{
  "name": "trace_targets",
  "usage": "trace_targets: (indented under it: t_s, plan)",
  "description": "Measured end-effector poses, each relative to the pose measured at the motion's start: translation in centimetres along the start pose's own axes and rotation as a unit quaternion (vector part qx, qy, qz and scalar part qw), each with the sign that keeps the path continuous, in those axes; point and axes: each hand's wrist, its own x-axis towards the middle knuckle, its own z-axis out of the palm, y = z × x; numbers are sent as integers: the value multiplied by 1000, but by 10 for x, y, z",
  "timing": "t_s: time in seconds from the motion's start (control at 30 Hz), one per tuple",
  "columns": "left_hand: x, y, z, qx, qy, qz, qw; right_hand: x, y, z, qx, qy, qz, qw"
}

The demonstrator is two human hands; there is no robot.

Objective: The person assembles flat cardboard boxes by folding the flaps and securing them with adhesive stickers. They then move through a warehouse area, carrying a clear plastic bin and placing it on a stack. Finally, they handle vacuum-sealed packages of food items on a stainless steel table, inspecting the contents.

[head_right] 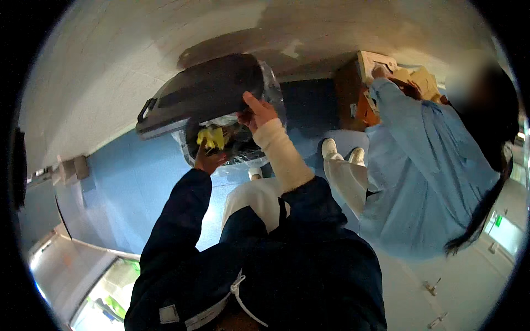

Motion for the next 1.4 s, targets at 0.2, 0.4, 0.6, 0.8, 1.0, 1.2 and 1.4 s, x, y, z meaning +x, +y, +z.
trace_targets:
  t_s: [0.2, 0.4, 0.6, 0.8, 1.0, 1.2, 1.4]
  plan:
    - [-11, -50, -52, 206, 36, 63, 976, -25, 76, -75, -332, 42, 4, 942]
    - [-35, -112, -150, 405, 47, -76, 910, -214, 205, -272, -726, -13, 33, 686]
    - [-29, -244, -78, 843, -301, -32, 444, -468, 241, -442, -280, 494, 118, 815]
    - [-155, -557, 36, 849, -475, -33, 230, -577, 236, -535, -69, 571, -12, 818]
    - [-246, -804, 147, 668, -587, -14, 457, -679, 144, -603, 101, 576, -155, 796]
    - [-300, -930, 248, 487, -636, 8, 599, -727, 69, -680, 136, 554, -193, 798]
    - [-420, -1039, 305, 149, -826, -529, 124, -791, -15, -748, 156, 550, -267, 775]
